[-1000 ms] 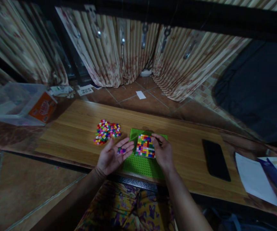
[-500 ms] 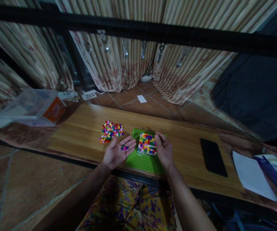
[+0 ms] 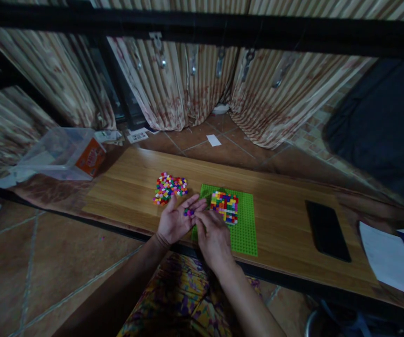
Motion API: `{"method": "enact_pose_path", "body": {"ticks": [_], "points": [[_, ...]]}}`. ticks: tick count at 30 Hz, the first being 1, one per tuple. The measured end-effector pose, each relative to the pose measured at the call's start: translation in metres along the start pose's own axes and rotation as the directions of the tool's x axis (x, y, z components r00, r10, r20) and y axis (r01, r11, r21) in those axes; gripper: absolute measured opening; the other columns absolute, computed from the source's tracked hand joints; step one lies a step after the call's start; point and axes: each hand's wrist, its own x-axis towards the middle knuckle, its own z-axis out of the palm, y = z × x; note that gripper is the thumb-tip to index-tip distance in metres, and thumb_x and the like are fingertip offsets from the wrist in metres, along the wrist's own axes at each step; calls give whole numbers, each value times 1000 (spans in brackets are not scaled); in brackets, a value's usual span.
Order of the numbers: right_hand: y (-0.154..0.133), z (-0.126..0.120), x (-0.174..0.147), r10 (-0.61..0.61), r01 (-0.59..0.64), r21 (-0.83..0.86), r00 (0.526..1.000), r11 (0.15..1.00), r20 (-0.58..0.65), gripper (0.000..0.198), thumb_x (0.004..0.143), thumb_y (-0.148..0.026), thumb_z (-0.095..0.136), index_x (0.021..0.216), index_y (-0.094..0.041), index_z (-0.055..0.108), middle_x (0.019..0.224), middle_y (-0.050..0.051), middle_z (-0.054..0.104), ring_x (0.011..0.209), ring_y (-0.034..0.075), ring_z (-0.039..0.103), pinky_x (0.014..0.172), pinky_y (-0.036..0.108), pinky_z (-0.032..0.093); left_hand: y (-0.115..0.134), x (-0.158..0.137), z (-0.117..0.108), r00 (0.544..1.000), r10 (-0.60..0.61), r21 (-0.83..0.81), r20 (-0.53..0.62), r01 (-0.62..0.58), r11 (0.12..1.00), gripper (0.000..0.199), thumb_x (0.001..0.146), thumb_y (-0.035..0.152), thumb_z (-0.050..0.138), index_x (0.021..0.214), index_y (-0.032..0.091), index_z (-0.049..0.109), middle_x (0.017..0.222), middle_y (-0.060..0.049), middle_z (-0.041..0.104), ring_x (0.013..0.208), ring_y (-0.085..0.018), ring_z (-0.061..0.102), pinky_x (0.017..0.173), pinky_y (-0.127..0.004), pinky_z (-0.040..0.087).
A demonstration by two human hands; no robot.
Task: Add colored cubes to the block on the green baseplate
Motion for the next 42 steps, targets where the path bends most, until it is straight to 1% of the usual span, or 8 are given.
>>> {"method": "enact_pose_path", "body": {"ticks": [7,13,17,21,25,30,35,42], "points": [[5,23,12,-18,45,-251,994,967,108,31,89,-20,43,115,-24,61,105,9,62,98,24,57,82,37,49,1,-3,3,999,-32,11,1,32,999,63,88,59,31,122,11,55,127,-15,57,100,-20,61,88,-29,44],[5,24,13,-12,46,-300,993,953,115,26,90,-21,42,104,-25,63,101,8,62,92,24,57,76,36,48,2,-3,4,999,-37,7,-3,37,999,64,88,59,31,123,11,54,129,-16,55,111,-23,56,92,-31,42],[4,23,12,23,3,-232,994,973,106,22,89,-22,43,97,-23,64,100,8,64,94,24,59,79,36,48,2,-3,4,1000,-25,-16,3,25,1000,63,89,57,32,122,9,54,130,-17,53,111,-21,56,90,-28,42],[0,14,11,108,-105,-41,991,994,76,19,87,-22,46,96,-21,63,96,6,66,87,20,62,77,33,48,2,-3,5,1000,-3,-10,-8,3,1000,62,89,57,33,123,9,53,129,-17,54,115,-23,54,90,-28,43],[-3,0,9,212,-216,131,976,968,46,13,83,-24,52,89,-23,64,88,2,68,75,16,63,70,29,48,1,-2,5,999,-8,8,-42,9,1000,63,89,56,33,124,9,52,128,-18,55,113,-23,56,89,-30,44],[10,-16,6,297,-275,248,953,929,-54,13,79,-29,56,86,-22,65,84,2,68,74,17,63,71,30,49,0,-2,7,997,-11,8,-81,12,1000,63,88,57,36,124,9,53,126,-18,57,116,-24,54,101,-35,38],[37,-37,10,334,-274,261,917,926,-221,23,78,-32,58,95,-22,70,93,5,69,82,19,64,74,34,51,1,-1,8,995,-24,19,-101,26,999,63,87,58,36,125,10,52,127,-17,57,120,-25,52,103,-37,37],[61,-47,20,300,-257,183,916,949,-266,18,78,-33,59,86,-22,71,93,6,71,84,21,65,79,37,50,2,-1,7,994,-22,27,-111,26,999,63,87,58,37,124,10,52,128,-18,56,119,-25,53,103,-37,37]]}}
